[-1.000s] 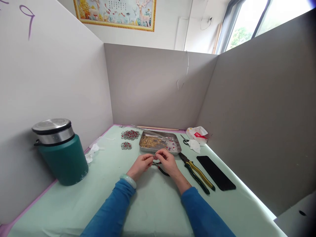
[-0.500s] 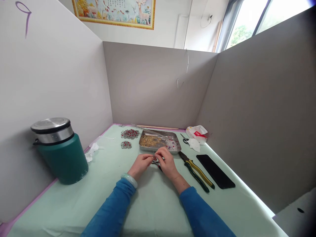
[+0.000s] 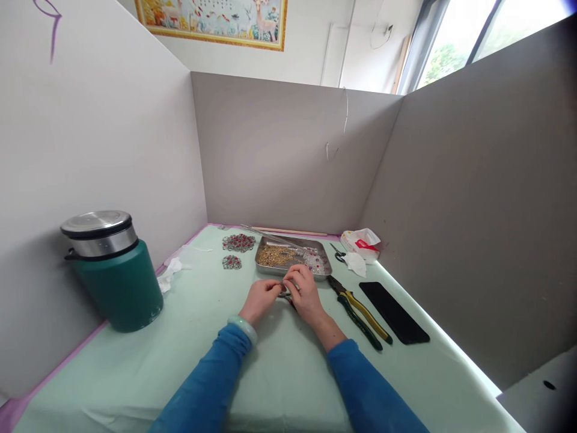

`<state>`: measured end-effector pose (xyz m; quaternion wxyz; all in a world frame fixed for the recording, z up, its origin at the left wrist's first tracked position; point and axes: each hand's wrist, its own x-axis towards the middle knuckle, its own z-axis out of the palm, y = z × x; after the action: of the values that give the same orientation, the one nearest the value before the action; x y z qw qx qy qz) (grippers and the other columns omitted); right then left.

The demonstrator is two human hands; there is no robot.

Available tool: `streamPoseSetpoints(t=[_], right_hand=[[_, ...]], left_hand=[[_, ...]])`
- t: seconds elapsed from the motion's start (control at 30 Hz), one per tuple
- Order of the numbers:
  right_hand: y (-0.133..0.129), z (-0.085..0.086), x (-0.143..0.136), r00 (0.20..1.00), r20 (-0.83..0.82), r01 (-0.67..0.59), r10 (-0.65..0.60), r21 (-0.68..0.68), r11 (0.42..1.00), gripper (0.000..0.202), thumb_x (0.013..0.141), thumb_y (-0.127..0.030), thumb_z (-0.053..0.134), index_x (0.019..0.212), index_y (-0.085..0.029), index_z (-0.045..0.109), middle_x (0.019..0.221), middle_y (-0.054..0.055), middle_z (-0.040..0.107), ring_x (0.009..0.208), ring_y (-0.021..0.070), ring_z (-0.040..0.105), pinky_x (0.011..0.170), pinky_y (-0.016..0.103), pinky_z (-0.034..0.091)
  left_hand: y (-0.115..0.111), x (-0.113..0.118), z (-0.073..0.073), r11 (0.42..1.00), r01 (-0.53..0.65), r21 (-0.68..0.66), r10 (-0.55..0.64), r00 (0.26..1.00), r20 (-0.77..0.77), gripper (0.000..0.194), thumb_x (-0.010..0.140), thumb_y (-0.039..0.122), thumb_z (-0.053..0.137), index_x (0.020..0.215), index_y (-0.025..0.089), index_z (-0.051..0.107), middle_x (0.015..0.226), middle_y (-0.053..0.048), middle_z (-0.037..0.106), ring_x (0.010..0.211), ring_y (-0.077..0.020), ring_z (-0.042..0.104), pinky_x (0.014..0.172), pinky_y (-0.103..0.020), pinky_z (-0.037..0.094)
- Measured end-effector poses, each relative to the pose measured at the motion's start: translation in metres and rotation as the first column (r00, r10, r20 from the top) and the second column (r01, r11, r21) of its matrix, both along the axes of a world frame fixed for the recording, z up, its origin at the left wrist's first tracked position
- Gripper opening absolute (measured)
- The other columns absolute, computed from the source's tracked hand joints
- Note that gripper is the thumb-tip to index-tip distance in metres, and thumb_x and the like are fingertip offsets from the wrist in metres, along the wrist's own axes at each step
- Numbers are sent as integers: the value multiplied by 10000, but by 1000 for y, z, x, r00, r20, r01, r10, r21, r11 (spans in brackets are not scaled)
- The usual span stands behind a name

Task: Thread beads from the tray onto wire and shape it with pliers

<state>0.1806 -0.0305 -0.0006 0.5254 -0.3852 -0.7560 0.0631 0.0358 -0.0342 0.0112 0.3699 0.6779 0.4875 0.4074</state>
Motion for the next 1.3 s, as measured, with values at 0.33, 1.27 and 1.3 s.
streamPoseSetpoints(t=[0.33,1.27,1.3], right_hand=[[4,4,2,894,-446,-255,41,-431,866,231,784,-400,573,797,-172,606,717,17,594,659,147,520,630,262,422],[6,7,12,904,-381,-326,194,-320,890,163,775,-340,604,727,-184,613,870,38,551,838,160,522,741,270,431],[7,7,12,913,-361,-302,191,-284,910,158,780,-328,601,719,-183,620,914,49,540,886,169,520,767,276,429]], left_hand=[[-3,-4,6,886,323,-333,-106,840,532,207,720,321,567,803,132,585,514,87,310,411,-37,129,394,-218,55],[-10,0,11,868,355,-349,-189,884,428,174,737,334,508,697,165,495,506,100,216,431,-52,120,401,-216,72],[-10,-1,10,865,362,-348,-185,874,450,170,741,330,507,697,167,487,504,103,206,432,-52,109,400,-217,67]])
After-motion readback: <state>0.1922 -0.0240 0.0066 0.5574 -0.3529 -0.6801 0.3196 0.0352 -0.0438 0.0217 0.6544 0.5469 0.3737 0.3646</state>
